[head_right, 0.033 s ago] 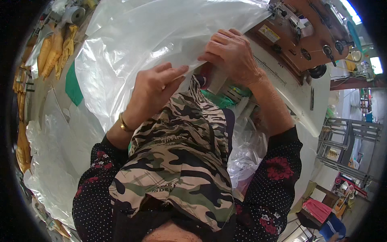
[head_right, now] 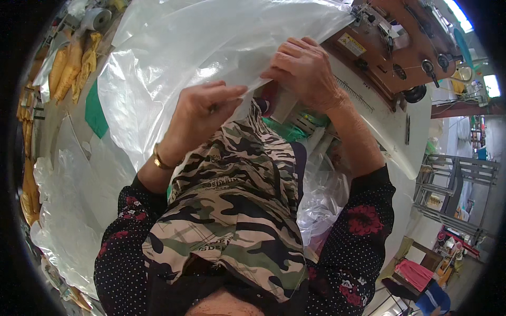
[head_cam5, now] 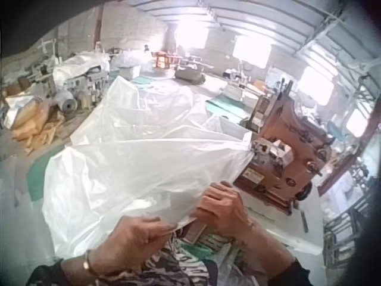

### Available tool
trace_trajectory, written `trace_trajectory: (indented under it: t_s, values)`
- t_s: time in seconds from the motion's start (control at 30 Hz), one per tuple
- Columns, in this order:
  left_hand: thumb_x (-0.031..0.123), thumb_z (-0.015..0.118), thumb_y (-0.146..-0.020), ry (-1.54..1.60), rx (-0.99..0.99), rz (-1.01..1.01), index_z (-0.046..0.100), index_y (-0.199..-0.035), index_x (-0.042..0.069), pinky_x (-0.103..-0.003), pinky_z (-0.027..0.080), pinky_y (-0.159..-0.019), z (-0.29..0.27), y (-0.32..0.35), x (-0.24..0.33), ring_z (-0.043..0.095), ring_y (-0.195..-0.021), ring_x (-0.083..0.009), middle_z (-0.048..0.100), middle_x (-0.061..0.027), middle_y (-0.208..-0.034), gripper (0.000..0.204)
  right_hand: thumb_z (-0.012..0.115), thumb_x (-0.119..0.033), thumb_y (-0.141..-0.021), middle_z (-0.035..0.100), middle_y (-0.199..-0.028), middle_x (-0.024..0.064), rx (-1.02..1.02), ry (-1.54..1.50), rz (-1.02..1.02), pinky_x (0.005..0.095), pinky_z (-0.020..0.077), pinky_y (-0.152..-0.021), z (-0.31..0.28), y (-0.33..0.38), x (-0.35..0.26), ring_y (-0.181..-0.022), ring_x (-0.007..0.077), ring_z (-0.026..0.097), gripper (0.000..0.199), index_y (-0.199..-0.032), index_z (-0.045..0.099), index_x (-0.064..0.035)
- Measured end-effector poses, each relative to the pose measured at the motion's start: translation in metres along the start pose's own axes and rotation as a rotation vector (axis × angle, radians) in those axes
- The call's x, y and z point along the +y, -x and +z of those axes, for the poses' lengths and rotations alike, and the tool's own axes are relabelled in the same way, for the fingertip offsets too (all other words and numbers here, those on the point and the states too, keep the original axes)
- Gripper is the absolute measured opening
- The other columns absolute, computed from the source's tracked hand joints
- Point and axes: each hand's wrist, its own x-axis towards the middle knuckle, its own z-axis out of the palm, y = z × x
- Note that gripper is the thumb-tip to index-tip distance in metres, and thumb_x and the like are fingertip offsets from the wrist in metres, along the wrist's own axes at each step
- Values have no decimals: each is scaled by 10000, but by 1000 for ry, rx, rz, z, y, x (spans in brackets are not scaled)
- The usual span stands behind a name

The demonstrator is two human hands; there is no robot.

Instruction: Sewing a large clear plastic sheet using an industrial sewing machine.

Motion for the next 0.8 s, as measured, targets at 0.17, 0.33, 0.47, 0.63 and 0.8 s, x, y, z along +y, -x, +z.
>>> trace_trajectory:
  t_s: [0.17,0.33,0.47,0.63,0.8]
  values:
    - [37,672,-859,620,-53,-201,708,-1026,14,-202,463,-618,4,-7,-12,565,-707,-42,679,-12,-790,173,758,-211,-703,533,-697,40,57,18,-27,350,420,-653,-5,4,26,-683,232,536,238,-698,568,-68]
    - [36,639,-866,512,-28,-119,696,-990,-19,-215,437,-546,6,-10,-25,526,-595,-37,640,-20,-680,147,768,-193,-717,516,-684,58,90,40,-10,354,412,-641,-7,17,58,-663,247,517,269,-709,542,-47]
    - [36,645,-864,453,-10,-108,698,-997,-8,-212,431,-554,3,-9,-29,515,-611,-37,628,-8,-682,150,753,-245,-730,529,-717,61,82,123,-7,367,428,-664,-9,18,82,-708,266,537,285,-714,544,-52]
    - [-2,638,-871,438,-82,-148,691,-1054,-2,-209,458,-671,0,-9,-33,557,-748,-61,655,-20,-812,191,738,-297,-748,545,-744,66,12,206,39,368,447,-692,-15,19,106,-750,271,561,311,-719,539,-59]
    - [36,651,-864,457,-12,-106,694,-1037,16,-220,425,-579,3,-8,-34,498,-636,-44,598,-15,-703,179,736,-315,-756,546,-750,70,70,190,83,367,457,-695,-17,22,117,-753,278,561,332,-721,535,-54]
